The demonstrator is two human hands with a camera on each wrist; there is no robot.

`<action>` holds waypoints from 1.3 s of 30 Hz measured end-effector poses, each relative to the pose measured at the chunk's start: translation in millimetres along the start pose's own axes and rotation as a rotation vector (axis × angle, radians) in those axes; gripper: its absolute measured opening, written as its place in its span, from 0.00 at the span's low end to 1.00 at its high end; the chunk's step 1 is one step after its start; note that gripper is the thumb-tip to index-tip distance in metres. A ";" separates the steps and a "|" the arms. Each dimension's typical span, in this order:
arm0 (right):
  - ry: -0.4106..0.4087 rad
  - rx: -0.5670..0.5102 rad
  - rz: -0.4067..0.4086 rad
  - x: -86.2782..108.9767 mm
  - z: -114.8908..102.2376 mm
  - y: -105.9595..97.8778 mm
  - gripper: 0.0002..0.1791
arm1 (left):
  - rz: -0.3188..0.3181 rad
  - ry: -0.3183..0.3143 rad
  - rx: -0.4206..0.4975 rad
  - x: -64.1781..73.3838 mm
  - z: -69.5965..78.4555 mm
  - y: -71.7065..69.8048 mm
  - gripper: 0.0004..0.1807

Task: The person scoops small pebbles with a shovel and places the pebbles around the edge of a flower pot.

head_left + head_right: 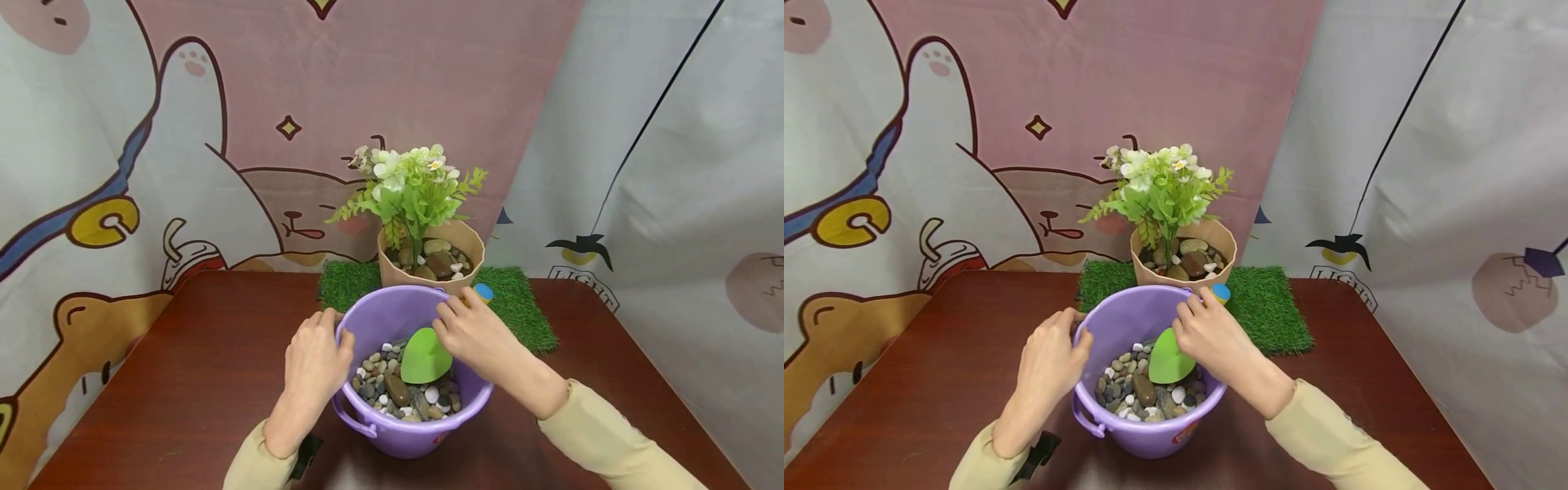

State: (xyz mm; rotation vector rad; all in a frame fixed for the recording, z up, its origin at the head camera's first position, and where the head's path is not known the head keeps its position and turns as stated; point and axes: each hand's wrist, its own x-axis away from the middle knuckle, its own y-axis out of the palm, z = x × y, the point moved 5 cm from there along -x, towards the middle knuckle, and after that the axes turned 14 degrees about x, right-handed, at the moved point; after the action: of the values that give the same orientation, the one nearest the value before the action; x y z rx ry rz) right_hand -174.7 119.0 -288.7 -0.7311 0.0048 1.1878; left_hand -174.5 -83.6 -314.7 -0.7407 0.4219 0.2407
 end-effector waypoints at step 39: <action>-0.029 -0.348 -0.046 -5.2 -14.3 22.5 0.10 | 0.009 0.002 0.009 0.5 1.8 -1.8 0.11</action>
State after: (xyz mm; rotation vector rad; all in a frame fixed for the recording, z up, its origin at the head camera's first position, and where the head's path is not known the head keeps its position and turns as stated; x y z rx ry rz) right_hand -190.5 111.1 -309.4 -1.0130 -0.2467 1.1684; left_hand -172.9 -83.6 -312.7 -0.7309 0.4282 0.2461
